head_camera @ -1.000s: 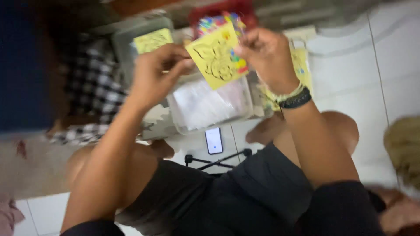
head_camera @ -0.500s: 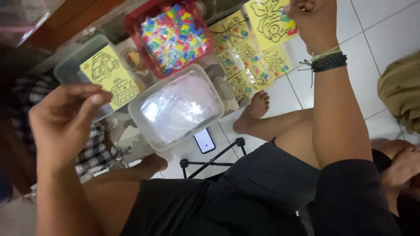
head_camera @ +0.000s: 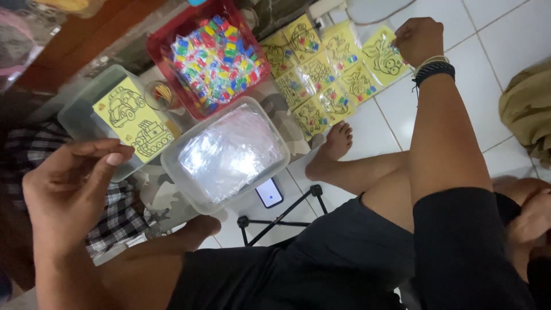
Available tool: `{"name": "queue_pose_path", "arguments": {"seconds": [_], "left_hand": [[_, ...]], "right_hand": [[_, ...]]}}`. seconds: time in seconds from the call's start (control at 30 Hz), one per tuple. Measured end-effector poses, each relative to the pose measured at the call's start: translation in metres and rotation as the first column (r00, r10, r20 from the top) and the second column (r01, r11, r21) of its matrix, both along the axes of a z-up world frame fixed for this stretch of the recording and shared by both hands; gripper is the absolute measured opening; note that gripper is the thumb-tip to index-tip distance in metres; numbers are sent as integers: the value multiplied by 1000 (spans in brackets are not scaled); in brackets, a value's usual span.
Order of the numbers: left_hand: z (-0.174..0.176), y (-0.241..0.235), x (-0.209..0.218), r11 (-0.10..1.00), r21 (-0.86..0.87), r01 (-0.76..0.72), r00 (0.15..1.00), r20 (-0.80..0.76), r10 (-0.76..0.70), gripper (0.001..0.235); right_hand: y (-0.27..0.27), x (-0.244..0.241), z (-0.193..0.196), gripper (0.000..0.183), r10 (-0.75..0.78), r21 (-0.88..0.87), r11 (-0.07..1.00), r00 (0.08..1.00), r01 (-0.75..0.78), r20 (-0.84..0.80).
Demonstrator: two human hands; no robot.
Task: The person sits on the floor and packs small colorful plastic blocks into clear plastic bags. They place a yellow paper with a cartoon drawing into each bag, seal it, and set it aside. The person repeats this process with different cartoon drawings and blocks.
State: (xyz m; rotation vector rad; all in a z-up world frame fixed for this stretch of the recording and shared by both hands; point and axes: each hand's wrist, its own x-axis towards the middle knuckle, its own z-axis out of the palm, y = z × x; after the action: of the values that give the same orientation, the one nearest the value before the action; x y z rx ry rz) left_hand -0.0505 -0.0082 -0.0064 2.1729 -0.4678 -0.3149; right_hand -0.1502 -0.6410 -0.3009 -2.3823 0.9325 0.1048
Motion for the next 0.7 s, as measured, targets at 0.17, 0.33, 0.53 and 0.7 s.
{"name": "queue_pose_path", "arguments": {"seconds": [0.17,0.33,0.53,0.7], "left_hand": [[-11,-3,2,997,51,50,999,-26,-48,13],[-13,-10,6,965,250,79,997,-26,-75,12],[-18,-19,9,945,317,85,996,-26,-81,12],[-31,-20,15,935,337,110,994,-52,-98,12]], "right_hand": [[-16,-13,-109,9,184,-159,960,946,-232,-267],[57,-12,-125,3,68,25,998,988,-65,-139],[75,-21,-168,20,48,36,998,987,-43,-152],[82,-30,-203,11,-45,36,998,990,50,-131]]}}
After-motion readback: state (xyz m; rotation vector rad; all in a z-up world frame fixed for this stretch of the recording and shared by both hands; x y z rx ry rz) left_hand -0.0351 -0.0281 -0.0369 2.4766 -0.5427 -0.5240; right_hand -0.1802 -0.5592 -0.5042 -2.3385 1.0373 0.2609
